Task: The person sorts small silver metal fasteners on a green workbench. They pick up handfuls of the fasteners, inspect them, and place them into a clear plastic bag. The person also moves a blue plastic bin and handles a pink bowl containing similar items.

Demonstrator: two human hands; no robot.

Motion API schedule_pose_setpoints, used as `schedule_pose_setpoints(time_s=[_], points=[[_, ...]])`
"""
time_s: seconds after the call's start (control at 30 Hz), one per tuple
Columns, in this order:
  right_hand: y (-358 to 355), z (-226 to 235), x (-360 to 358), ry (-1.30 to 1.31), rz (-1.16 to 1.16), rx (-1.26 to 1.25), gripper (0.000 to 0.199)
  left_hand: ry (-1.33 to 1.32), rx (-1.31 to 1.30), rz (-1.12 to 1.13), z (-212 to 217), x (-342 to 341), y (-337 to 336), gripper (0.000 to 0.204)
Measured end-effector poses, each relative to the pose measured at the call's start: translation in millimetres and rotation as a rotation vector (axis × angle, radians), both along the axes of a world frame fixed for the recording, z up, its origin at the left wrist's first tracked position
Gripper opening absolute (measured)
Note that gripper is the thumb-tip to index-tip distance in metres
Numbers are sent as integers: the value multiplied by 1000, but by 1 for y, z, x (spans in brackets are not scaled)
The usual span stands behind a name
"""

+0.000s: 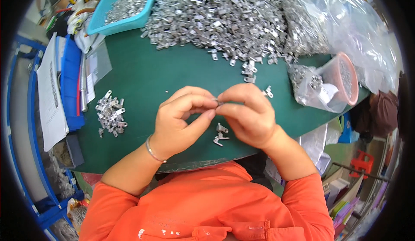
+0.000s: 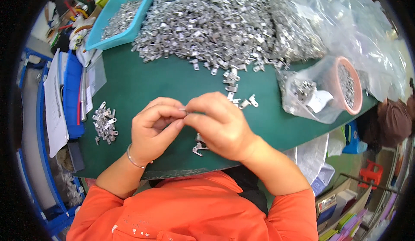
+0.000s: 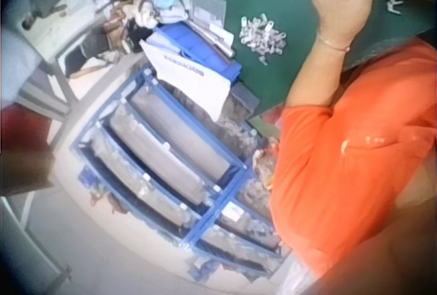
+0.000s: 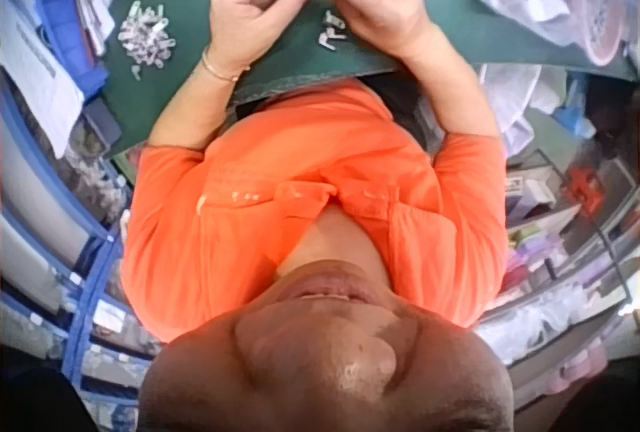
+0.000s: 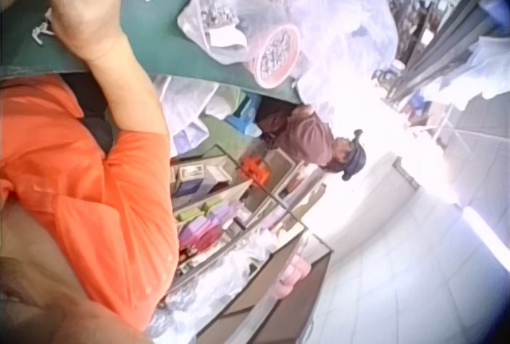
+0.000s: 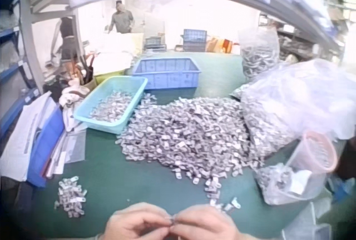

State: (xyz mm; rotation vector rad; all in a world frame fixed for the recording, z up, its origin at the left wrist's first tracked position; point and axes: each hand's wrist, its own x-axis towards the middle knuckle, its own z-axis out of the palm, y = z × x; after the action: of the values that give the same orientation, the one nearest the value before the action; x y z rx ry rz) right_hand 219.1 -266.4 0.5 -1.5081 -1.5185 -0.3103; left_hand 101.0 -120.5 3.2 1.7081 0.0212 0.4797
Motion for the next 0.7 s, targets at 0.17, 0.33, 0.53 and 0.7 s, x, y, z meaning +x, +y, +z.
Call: schedule_pose_setpoints(time_s=[0.17, 0.33, 0.53, 0.7], points=[[-34, -16, -42, 146, -16, -68, 19, 145, 276, -242, 6, -5, 4, 16], [-57, -12, -13, 53, -633, -307, 18, 189, 446, -302, -4, -6, 8, 15], [-47, -21, -5, -27, -763, -419, 15, 223, 398, -211, -4, -7, 2, 11], [-44, -23, -4, 50, -752, -340, 12, 134, 409, -195, -7, -7, 2, 9]])
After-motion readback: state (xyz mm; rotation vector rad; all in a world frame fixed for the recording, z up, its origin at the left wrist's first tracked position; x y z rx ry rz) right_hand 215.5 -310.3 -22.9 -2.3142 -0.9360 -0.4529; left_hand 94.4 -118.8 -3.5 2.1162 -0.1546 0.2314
